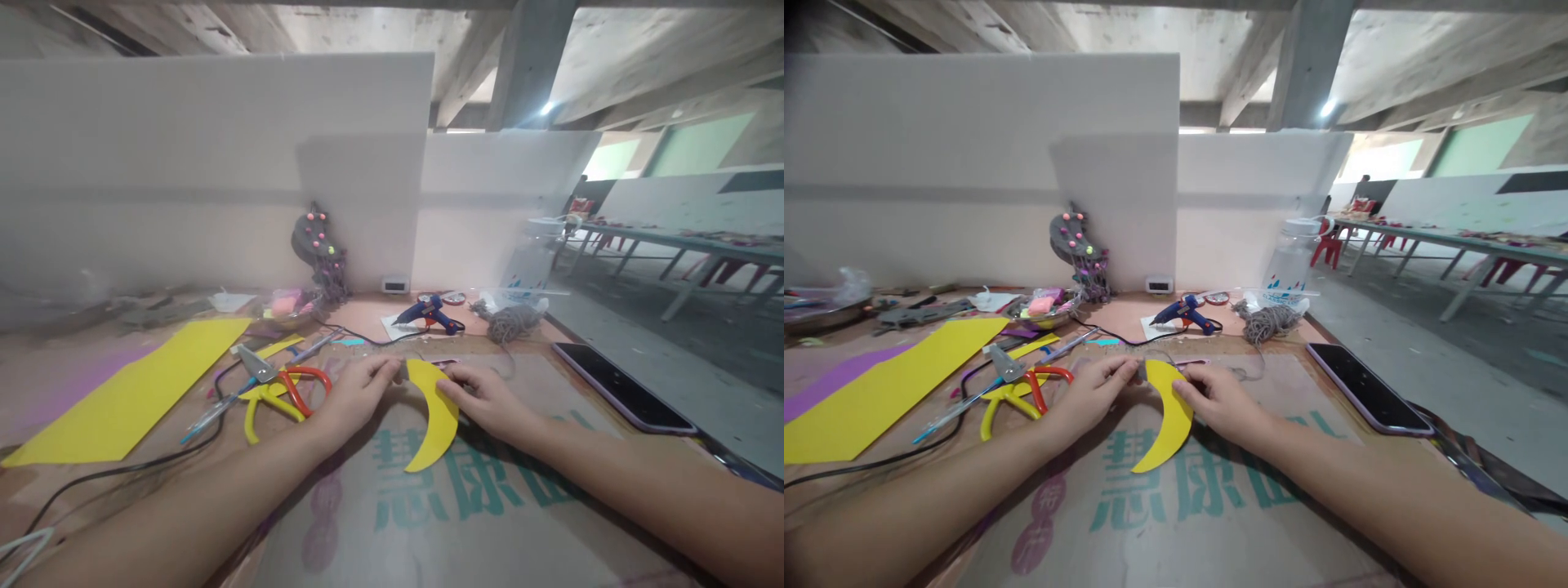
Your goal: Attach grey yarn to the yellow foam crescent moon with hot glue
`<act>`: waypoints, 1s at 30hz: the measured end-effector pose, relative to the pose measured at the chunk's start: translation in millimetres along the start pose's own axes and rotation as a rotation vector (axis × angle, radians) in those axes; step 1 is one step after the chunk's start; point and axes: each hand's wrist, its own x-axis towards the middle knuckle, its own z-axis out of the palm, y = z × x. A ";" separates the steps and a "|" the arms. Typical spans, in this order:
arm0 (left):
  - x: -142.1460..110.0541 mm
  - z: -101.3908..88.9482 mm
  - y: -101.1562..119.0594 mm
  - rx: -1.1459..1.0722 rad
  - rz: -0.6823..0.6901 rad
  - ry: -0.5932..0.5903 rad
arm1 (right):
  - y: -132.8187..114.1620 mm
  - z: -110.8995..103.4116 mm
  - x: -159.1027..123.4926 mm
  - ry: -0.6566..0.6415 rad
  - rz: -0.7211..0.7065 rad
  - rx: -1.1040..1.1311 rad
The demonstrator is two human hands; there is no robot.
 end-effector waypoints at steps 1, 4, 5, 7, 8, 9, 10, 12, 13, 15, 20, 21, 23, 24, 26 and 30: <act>-0.5 0.1 0.1 -0.021 -0.011 0.009 | -0.5 -0.4 0.0 0.010 0.007 0.008; -1.1 0.2 0.0 -0.063 -0.057 0.103 | -1.7 -1.4 -0.4 0.023 0.025 0.012; -0.6 0.0 -1.1 -0.067 -0.064 0.143 | -1.8 -1.5 -0.7 0.025 0.028 0.010; 1.6 -0.8 -5.5 -0.094 -0.066 0.222 | -1.4 -1.4 -1.1 0.030 0.030 -0.003; 3.1 -1.4 -8.7 -0.113 -0.061 0.257 | -0.8 -1.2 -1.2 0.034 0.028 -0.011; 4.7 -2.1 -12.0 -0.126 -0.063 0.288 | -0.2 -1.0 -1.2 0.038 0.025 -0.019; 6.2 -2.9 -15.1 -0.123 -0.072 0.306 | 0.5 -0.7 -1.2 0.039 0.023 -0.023; 8.4 -4.6 -19.4 -0.104 -0.085 0.324 | 1.6 -0.2 -1.1 0.034 0.017 -0.018; 9.0 -5.4 -20.1 -0.091 -0.091 0.319 | 1.9 -0.1 -1.1 0.030 0.015 -0.010; 9.1 -6.7 -19.2 -0.069 -0.094 0.293 | 1.5 -0.2 -1.0 0.027 0.017 0.003; 8.5 -7.3 -14.4 -0.063 -0.089 0.238 | -2.5 -1.7 -0.8 0.031 0.005 0.013; 8.7 -6.9 -14.2 -0.070 -0.089 0.240 | -3.1 -1.8 -0.7 0.031 -0.001 0.017; 8.8 -5.7 -14.0 -0.075 -0.082 0.251 | -3.6 -1.6 -0.4 0.032 -0.008 0.022; 8.6 -5.1 -13.5 -0.072 -0.076 0.252 | -3.5 -1.4 -0.3 0.031 -0.009 0.022; 7.3 -3.8 -11.4 -0.066 -0.057 0.229 | -2.9 -1.0 -0.1 0.032 -0.004 0.019; 2.4 -2.3 -4.6 -0.018 -0.010 0.159 | -2.8 -1.2 0.3 0.023 0.006 -0.006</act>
